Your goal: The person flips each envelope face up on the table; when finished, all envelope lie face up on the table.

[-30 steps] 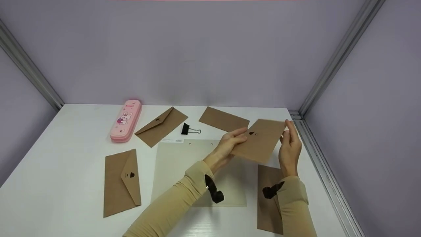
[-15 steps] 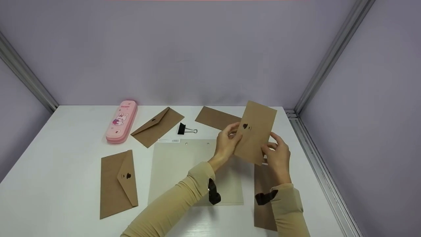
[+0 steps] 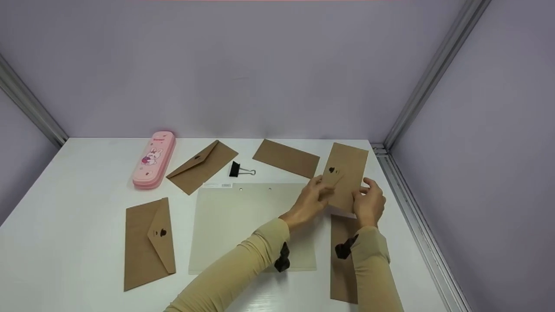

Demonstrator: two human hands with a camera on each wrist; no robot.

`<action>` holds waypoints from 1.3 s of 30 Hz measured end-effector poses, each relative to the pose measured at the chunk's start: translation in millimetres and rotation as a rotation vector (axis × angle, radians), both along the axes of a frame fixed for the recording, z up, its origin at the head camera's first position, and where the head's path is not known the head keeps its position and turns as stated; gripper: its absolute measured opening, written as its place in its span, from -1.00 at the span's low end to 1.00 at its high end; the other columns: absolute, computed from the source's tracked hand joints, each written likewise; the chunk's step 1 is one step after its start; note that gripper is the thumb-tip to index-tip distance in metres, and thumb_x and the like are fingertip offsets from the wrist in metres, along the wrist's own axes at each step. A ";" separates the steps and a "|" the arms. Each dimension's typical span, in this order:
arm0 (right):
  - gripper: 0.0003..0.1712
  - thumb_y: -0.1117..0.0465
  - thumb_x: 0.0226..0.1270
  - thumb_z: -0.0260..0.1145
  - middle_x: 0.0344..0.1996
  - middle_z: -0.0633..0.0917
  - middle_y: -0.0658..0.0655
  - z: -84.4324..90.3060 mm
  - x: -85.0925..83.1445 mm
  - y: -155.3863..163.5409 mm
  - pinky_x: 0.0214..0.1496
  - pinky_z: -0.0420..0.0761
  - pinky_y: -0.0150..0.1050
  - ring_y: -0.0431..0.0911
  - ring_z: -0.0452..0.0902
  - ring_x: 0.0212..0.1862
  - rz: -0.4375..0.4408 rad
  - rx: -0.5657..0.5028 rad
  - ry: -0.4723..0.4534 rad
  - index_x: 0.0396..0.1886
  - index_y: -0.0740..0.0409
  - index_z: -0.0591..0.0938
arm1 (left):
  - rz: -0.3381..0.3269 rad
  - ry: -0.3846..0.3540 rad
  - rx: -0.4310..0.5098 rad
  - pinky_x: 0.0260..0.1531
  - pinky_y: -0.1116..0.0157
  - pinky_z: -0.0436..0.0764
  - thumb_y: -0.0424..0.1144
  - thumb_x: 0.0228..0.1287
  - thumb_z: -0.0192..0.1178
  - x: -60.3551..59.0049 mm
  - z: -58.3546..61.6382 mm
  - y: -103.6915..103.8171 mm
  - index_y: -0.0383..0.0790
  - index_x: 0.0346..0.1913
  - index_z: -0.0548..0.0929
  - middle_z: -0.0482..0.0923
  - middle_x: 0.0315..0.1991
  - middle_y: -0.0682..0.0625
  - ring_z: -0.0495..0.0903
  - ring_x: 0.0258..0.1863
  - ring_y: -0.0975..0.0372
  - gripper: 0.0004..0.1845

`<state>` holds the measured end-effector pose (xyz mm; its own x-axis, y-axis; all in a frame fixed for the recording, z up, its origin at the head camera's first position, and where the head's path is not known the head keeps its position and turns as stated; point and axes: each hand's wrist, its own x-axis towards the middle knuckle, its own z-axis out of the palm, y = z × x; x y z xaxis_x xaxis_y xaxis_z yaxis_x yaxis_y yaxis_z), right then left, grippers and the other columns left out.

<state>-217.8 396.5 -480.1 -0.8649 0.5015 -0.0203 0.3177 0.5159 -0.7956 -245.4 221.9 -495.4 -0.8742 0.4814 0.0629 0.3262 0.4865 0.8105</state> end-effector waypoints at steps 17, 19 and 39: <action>-0.32 0.50 0.38 0.19 0.48 0.36 0.59 -29.1 -30.1 -30.7 0.63 0.24 0.28 0.45 0.20 0.57 0.235 0.173 -0.110 0.49 0.54 0.34 | -0.008 0.234 -0.562 0.11 0.43 0.67 -0.33 0.56 0.19 -6.8 -34.4 2.6 -0.06 0.05 0.77 0.61 0.30 0.00 0.65 0.21 0.27 -0.80; -0.31 0.51 0.37 0.18 0.47 0.35 0.62 -33.4 -29.9 -31.8 0.63 0.22 0.29 0.46 0.19 0.56 0.233 0.192 -0.119 0.49 0.57 0.33 | -0.003 0.277 -0.604 0.03 0.45 0.69 -0.32 0.55 0.21 -5.6 -38.0 4.5 -0.07 0.02 0.79 0.65 0.23 0.00 0.65 0.19 0.28 -0.82; -0.44 0.17 0.61 0.08 0.35 0.35 0.67 -48.2 -18.1 -11.6 0.22 0.44 0.55 0.64 0.26 0.34 0.168 0.440 -0.324 0.42 0.46 0.44 | -0.143 0.299 -0.589 0.18 0.45 0.62 -0.19 0.56 0.21 -3.1 -34.5 19.2 0.00 0.14 0.75 0.63 0.22 0.12 0.56 0.25 0.35 -0.77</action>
